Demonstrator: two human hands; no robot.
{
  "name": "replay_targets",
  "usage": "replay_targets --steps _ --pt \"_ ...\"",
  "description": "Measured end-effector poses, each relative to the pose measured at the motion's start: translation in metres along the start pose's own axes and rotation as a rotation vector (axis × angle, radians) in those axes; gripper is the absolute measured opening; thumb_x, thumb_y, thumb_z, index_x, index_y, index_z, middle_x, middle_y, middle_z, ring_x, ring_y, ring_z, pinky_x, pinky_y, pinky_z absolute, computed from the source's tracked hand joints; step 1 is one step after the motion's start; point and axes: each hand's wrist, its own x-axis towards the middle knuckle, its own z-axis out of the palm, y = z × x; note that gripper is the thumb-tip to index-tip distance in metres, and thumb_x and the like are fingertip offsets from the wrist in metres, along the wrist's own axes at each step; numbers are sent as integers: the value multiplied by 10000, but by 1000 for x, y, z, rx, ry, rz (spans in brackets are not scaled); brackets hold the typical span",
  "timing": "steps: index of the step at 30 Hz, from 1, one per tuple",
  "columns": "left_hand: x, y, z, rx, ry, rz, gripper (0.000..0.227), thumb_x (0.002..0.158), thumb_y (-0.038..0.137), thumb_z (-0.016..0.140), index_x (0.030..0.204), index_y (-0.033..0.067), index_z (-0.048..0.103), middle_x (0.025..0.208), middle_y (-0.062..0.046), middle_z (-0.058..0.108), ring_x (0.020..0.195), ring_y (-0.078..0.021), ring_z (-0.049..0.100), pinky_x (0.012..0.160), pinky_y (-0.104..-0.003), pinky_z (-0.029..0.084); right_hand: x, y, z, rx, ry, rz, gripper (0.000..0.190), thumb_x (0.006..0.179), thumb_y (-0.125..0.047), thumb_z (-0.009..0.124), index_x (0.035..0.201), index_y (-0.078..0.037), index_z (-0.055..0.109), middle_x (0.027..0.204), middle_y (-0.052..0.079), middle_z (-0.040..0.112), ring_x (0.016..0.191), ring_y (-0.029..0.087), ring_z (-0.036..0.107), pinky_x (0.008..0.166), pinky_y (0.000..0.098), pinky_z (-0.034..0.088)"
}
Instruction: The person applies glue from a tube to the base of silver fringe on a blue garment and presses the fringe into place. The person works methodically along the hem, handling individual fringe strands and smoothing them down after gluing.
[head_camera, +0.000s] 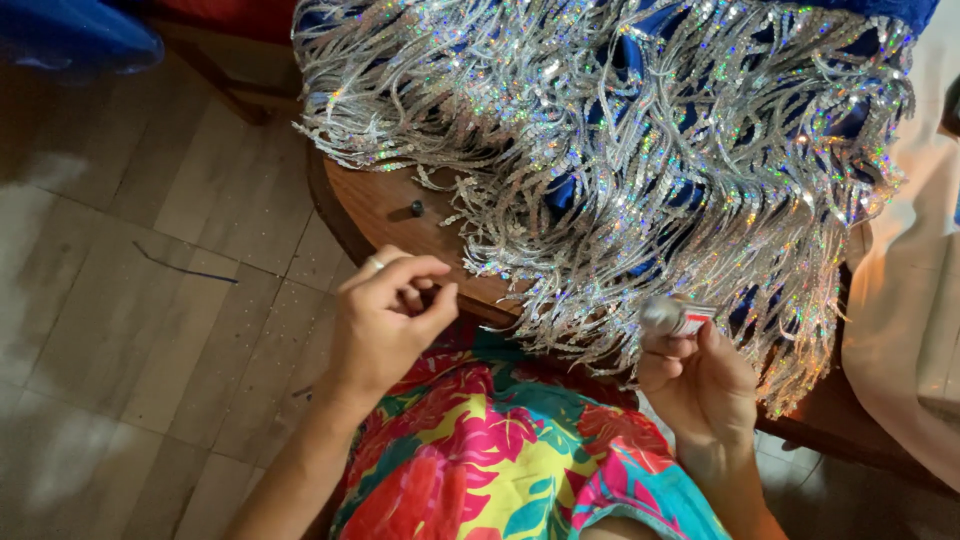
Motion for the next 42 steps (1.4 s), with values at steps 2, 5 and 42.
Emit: replay_targets --steps 2,5,42 --pt "-2 3 -10 -113 17 -129 111 844 53 725 951 24 729 866 -75 650 662 -91 605 517 -177 520 5 8 10 -86 -31 -11 365 954 -48 668 1283 -29 512 1087 105 602 815 126 591 725 246 518" --pt "-11 -4 -18 -429 18 -280 132 835 114 719 931 26 743 915 -74 686 807 -119 630 656 -185 534 17 26 25 -158 -107 38 423 952 16 644 1335 -51 477 1079 151 586 841 208 650 780 327 592" --pt "92 -41 -32 297 -89 446 146 800 48 722 942 34 692 878 -73 664 864 -260 580 741 -398 543 31 57 79 -1181 -137 -249 182 850 -117 693 977 -53 579 851 75 555 719 172 506 640 297 406"
